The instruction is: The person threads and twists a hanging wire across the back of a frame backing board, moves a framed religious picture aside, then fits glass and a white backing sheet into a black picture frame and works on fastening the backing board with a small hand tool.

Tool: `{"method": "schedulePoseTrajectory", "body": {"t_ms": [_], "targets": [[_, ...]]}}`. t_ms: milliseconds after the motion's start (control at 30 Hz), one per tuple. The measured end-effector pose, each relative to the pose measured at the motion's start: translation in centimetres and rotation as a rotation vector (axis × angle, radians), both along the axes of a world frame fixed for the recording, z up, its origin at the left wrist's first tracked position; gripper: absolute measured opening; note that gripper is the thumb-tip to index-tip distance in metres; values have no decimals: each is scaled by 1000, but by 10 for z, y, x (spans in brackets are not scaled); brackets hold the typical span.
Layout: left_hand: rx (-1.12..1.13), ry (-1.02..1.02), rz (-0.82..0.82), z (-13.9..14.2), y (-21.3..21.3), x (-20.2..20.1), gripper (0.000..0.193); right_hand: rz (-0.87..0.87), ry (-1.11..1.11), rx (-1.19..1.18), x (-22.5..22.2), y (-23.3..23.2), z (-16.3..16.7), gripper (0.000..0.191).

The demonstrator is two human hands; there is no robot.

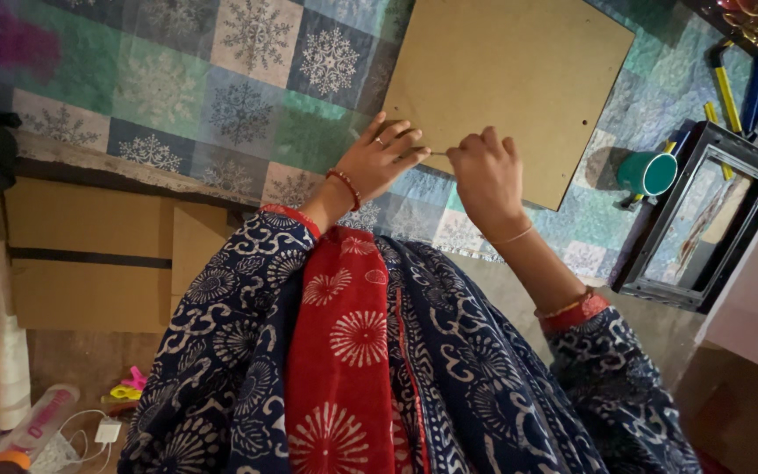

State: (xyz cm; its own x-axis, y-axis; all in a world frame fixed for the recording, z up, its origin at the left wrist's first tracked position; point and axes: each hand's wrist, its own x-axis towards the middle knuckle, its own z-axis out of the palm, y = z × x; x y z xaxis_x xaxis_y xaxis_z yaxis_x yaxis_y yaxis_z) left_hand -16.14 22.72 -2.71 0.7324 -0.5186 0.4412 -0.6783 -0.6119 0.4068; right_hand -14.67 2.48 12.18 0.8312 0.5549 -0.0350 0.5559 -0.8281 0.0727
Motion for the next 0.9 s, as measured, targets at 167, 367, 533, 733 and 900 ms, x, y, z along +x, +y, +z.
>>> {"method": "schedulePoseTrajectory", "body": {"t_ms": [167,367,533,733,900], "targets": [[25,28,1,3,0,0,35,137,-18,-92,12,0,-8,2],[36,62,4,6,0,0,39,111,82,-215,24,6,-19,3],[49,60,-13,6,-1,1,38,66,93,-182,32,9,-8,5],[9,-11,7,1,-1,1,38,-68,189,24,18,1,19,9],[-12,-30,14,-2,-2,0,35,-195,234,235,0,-5,26,14]]}}
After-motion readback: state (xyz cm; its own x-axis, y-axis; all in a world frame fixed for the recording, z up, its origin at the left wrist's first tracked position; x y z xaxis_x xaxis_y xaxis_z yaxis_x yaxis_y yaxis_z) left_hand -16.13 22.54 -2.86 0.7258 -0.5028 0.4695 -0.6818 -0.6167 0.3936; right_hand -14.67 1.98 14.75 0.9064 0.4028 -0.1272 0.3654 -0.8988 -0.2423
